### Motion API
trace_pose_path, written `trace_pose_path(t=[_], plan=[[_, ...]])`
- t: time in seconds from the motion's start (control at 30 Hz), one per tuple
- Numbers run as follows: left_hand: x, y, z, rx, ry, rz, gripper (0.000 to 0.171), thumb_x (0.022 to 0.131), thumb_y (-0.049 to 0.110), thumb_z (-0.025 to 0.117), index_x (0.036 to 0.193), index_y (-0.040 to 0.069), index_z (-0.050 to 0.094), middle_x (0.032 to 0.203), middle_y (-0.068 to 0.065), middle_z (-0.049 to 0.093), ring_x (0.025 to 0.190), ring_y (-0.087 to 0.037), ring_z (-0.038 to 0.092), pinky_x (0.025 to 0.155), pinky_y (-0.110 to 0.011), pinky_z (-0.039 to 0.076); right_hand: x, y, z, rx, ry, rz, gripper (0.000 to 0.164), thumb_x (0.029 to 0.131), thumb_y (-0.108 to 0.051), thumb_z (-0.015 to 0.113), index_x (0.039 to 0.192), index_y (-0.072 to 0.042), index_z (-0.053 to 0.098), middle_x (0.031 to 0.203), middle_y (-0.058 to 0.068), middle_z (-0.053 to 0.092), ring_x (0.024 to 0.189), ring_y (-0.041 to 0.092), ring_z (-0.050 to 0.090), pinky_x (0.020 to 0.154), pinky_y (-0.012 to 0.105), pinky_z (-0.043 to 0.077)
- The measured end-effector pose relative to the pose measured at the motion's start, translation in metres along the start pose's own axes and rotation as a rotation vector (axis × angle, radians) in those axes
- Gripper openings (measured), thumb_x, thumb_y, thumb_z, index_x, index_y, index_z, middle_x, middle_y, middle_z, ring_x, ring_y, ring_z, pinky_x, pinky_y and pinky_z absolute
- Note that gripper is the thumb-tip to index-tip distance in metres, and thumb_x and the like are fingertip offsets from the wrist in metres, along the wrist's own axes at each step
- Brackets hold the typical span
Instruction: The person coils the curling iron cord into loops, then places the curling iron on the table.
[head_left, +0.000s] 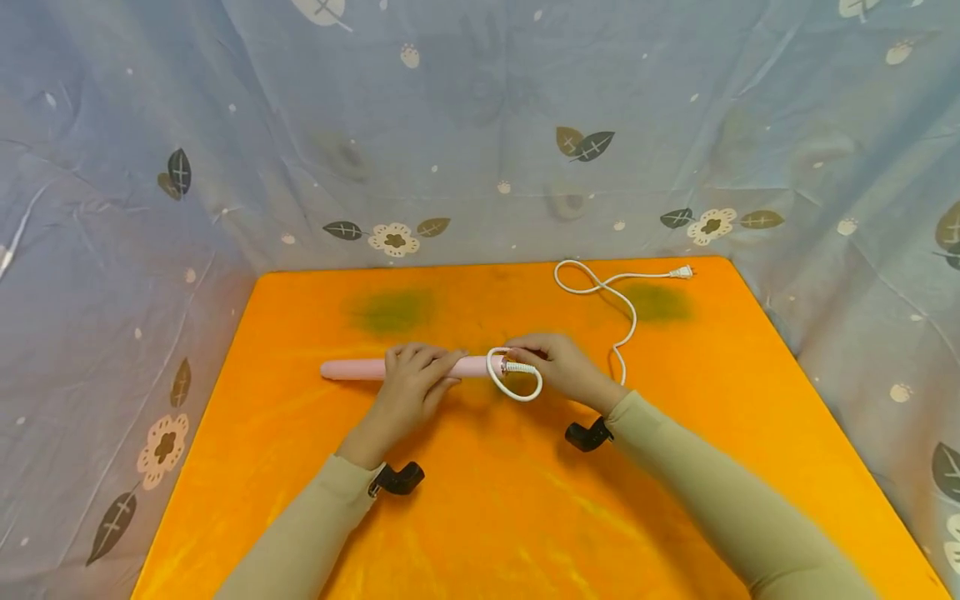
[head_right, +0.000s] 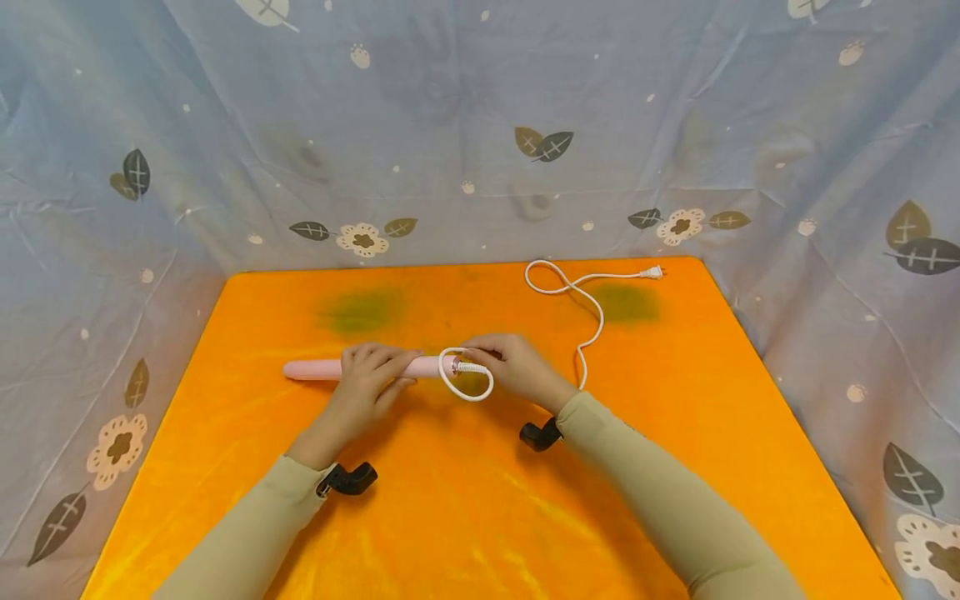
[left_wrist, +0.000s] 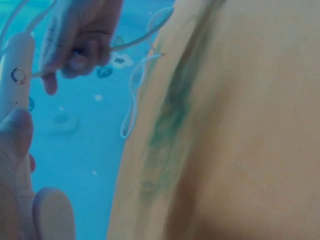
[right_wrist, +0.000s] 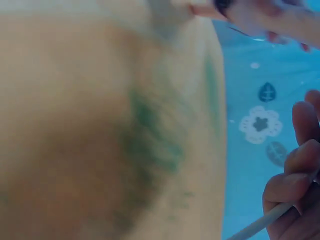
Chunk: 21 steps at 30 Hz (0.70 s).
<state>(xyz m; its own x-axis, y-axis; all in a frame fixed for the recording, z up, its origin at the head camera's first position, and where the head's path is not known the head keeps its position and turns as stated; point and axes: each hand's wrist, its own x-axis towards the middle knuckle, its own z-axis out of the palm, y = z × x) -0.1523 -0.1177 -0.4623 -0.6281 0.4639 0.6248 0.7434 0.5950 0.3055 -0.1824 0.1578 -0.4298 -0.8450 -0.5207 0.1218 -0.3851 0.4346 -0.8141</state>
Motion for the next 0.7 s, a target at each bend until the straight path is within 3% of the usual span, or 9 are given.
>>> trace_pose_path(t=[0.13,0.27,0.37,0.43,0.53,0.7], plan=[[0.006,0.002,0.0,0.006,0.043,-0.032,0.043,0.087,0.021,0.072,0.129,0.016,0.063,0.111,-0.006,0.063,0.101,-0.03,0.05,0.086,-0.053,0.028,-0.006,0.003,0.02,-0.097,0.05,-0.021,0.02,0.098,-0.016,0.06,0.111,-0.009,0.072,0.093,0.001,0.071,0.071,0.009,0.056,0.063,0.028,0.047],[0.011,0.004,0.001,0.025,0.083,-0.085,0.042,0.087,0.02,0.072,0.129,0.015,0.064,0.11,-0.007,0.063,0.1,-0.031,0.05,0.087,-0.052,0.027,-0.01,-0.004,0.037,-0.263,0.09,-0.12,0.017,0.099,-0.014,0.058,0.108,-0.007,0.07,0.073,0.0,0.063,0.055,0.006,0.049,0.051,0.024,0.043],[0.014,0.004,0.002,0.045,0.105,-0.118,0.043,0.088,0.02,0.072,0.129,0.015,0.063,0.108,-0.008,0.064,0.1,-0.031,0.05,0.087,-0.052,0.027,-0.011,-0.011,0.044,-0.411,0.138,-0.222,0.018,0.097,-0.013,0.061,0.112,-0.008,0.07,0.076,-0.001,0.066,0.057,0.007,0.055,0.052,0.024,0.046],[0.016,0.004,0.003,0.053,0.117,-0.132,0.043,0.088,0.021,0.072,0.129,0.015,0.063,0.107,-0.008,0.064,0.1,-0.032,0.05,0.086,-0.052,0.027,-0.012,-0.015,0.046,-0.505,0.166,-0.283,0.014,0.094,-0.011,0.064,0.106,-0.008,0.07,0.076,-0.001,0.066,0.058,0.008,0.057,0.053,0.024,0.048],[0.019,0.004,0.004,0.064,0.118,-0.146,0.043,0.088,0.021,0.071,0.13,0.015,0.063,0.107,-0.008,0.063,0.1,-0.032,0.05,0.087,-0.052,0.027,-0.015,-0.02,0.047,-0.62,0.192,-0.361,0.004,0.091,-0.01,0.069,0.093,-0.008,0.067,0.073,-0.002,0.064,0.059,0.009,0.058,0.053,0.024,0.048],[0.019,0.002,0.008,0.106,0.073,-0.162,0.041,0.09,0.023,0.069,0.129,0.015,0.063,0.107,-0.008,0.063,0.102,-0.032,0.05,0.089,-0.053,0.028,-0.022,-0.026,0.045,-0.734,0.179,-0.416,0.016,0.091,-0.014,0.068,0.08,-0.011,0.057,0.062,-0.005,0.045,0.051,0.008,0.044,0.046,0.023,0.039]])
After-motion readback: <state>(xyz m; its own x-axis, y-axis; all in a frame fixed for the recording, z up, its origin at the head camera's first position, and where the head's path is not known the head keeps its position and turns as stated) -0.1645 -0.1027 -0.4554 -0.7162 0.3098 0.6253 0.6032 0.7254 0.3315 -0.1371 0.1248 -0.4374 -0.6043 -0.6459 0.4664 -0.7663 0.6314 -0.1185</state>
